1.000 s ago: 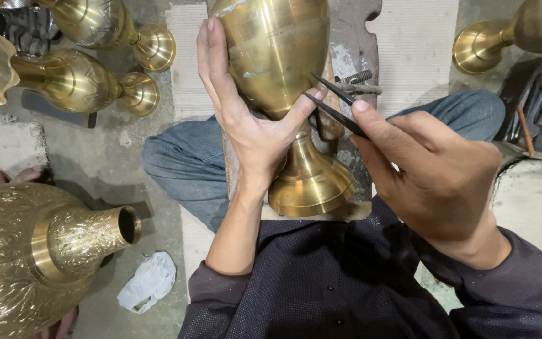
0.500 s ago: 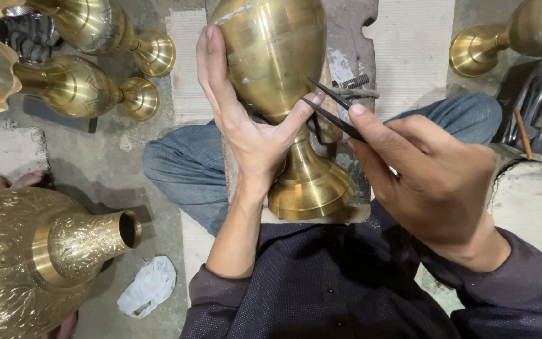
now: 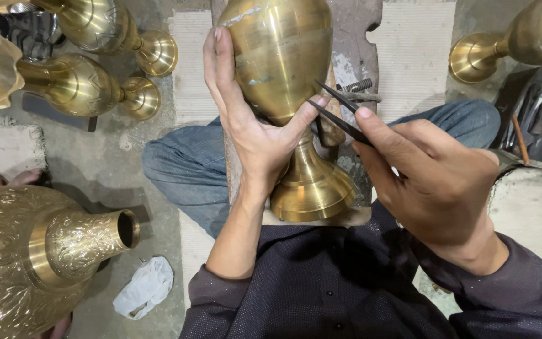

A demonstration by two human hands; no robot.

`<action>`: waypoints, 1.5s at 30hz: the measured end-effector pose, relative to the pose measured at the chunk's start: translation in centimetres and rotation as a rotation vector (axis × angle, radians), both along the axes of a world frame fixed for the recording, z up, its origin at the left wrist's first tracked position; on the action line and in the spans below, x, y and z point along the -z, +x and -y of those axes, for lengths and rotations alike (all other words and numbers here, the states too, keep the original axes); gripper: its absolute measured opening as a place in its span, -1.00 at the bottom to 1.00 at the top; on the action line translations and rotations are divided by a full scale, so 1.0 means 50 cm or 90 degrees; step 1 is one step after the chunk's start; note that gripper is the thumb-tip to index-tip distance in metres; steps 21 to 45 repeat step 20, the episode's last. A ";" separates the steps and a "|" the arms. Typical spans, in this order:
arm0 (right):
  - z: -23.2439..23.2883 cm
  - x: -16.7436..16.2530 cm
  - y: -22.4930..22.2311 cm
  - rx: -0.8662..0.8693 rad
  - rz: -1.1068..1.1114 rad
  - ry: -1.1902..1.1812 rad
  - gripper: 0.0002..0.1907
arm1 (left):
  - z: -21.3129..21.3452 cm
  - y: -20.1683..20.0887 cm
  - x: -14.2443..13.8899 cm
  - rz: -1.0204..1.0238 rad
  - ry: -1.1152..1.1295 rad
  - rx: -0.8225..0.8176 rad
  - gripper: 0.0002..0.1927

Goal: The person sits on the floor holding a brass vase against a wooden support and works its surface with a small hand scribe, then switches to a pencil to draw guide marks on the vase, and later uses a compass-like tool on the surface. The vase is rotated between passes to reach different areas.

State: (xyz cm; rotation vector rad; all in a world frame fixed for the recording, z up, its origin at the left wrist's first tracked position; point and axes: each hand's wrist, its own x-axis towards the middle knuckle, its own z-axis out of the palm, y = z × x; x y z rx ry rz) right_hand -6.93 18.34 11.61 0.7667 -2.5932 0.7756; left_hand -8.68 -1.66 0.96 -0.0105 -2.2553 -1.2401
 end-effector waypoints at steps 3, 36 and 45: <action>0.000 -0.001 0.000 0.003 0.000 0.005 -0.59 | 0.000 -0.002 -0.002 0.001 0.003 0.001 0.22; 0.001 -0.072 -0.035 -0.040 -0.028 0.204 -0.67 | -0.001 -0.002 -0.010 0.003 0.034 0.011 0.21; 0.001 -0.072 -0.035 -0.040 -0.028 0.204 -0.67 | -0.001 -0.002 -0.010 0.003 0.034 0.011 0.21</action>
